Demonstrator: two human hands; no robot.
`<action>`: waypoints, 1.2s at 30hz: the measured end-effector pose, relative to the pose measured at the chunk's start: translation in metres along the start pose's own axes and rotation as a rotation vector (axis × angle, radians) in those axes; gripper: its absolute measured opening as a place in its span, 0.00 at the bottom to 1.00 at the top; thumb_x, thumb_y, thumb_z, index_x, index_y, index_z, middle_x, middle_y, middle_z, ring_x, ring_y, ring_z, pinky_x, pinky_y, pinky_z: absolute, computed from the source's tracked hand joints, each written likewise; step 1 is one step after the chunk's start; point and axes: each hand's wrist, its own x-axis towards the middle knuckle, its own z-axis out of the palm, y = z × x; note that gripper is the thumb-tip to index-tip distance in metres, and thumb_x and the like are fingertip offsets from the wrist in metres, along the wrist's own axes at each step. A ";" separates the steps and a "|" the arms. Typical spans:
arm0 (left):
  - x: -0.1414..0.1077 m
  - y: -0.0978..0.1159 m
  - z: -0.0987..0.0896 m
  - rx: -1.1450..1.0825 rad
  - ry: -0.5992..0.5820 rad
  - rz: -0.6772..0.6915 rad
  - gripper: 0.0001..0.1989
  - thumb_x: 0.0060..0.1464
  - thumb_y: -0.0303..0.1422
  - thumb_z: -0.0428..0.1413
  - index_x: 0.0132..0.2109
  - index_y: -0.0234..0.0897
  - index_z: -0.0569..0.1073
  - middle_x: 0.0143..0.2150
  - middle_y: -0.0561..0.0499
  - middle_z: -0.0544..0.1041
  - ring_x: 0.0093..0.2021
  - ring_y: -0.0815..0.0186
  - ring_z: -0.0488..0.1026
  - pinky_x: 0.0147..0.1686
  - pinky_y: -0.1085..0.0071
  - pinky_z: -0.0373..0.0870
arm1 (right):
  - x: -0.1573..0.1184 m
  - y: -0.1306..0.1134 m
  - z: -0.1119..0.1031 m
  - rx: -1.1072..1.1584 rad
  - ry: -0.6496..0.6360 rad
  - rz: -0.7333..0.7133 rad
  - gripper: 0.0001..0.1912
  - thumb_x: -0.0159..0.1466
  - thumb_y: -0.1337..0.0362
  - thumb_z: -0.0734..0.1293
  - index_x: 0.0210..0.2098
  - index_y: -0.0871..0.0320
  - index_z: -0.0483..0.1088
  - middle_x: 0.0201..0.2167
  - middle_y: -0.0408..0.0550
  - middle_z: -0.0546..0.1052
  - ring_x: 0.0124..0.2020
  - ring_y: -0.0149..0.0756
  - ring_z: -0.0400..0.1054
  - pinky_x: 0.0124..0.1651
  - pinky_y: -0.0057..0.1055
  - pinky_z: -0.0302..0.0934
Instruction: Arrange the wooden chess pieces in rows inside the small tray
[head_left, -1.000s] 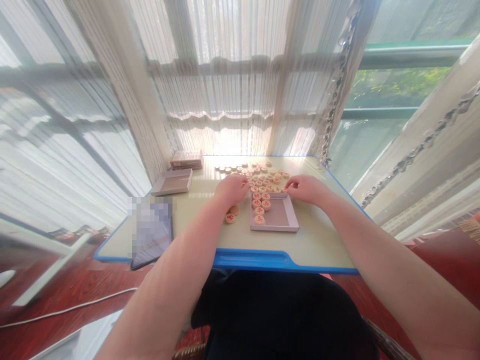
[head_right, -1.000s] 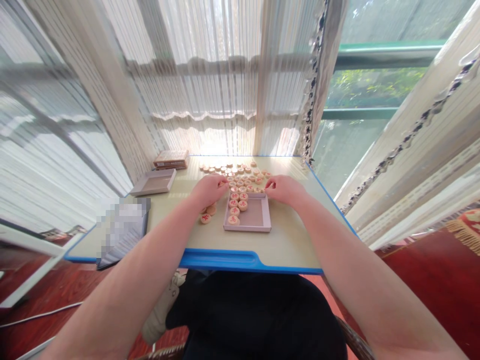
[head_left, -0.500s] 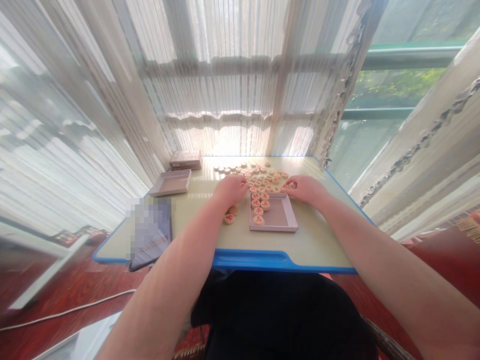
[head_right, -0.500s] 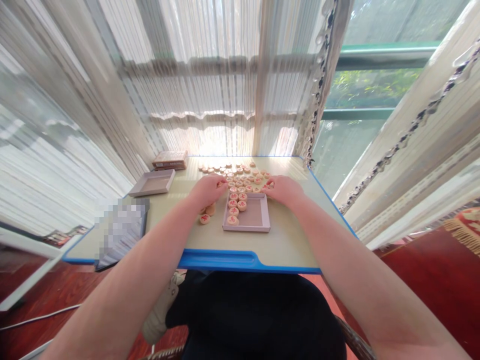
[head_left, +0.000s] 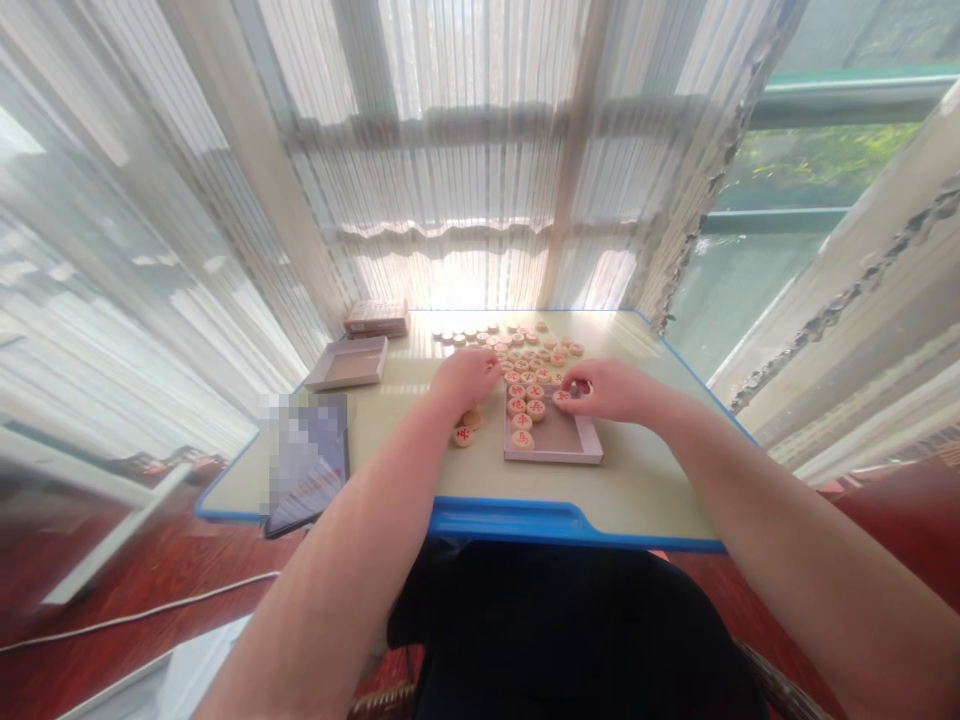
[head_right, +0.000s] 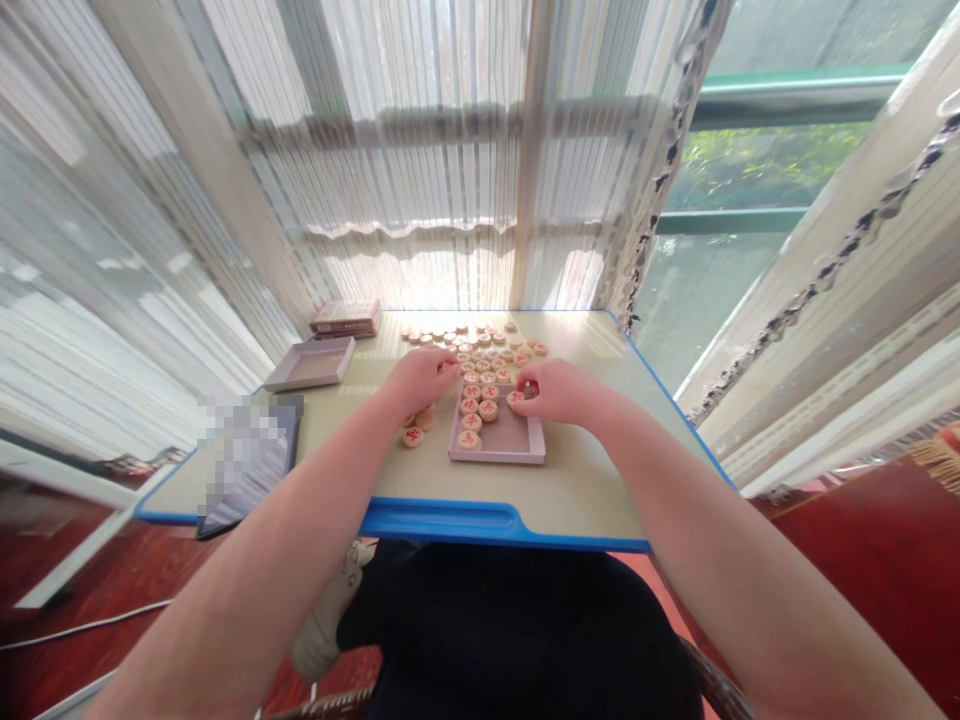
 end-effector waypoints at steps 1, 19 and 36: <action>0.000 0.000 0.000 0.003 0.003 0.001 0.14 0.55 0.36 0.47 0.38 0.38 0.76 0.38 0.47 0.76 0.39 0.61 0.71 0.40 0.67 0.67 | 0.000 0.000 0.002 -0.001 -0.005 -0.003 0.13 0.53 0.53 0.66 0.31 0.55 0.73 0.25 0.43 0.73 0.26 0.31 0.63 0.27 0.28 0.50; 0.000 -0.003 0.002 -0.007 0.016 -0.012 0.14 0.55 0.37 0.47 0.36 0.38 0.75 0.36 0.48 0.76 0.37 0.62 0.70 0.36 0.69 0.65 | -0.006 -0.013 -0.002 0.011 -0.187 -0.150 0.15 0.52 0.52 0.67 0.35 0.53 0.76 0.27 0.43 0.73 0.28 0.33 0.65 0.32 0.28 0.55; 0.001 -0.003 0.001 -0.007 -0.001 -0.012 0.13 0.55 0.36 0.47 0.35 0.37 0.75 0.35 0.48 0.76 0.37 0.62 0.71 0.37 0.68 0.65 | -0.011 -0.020 -0.006 0.099 -0.278 -0.179 0.17 0.54 0.48 0.66 0.33 0.52 0.77 0.27 0.44 0.73 0.28 0.32 0.64 0.31 0.28 0.54</action>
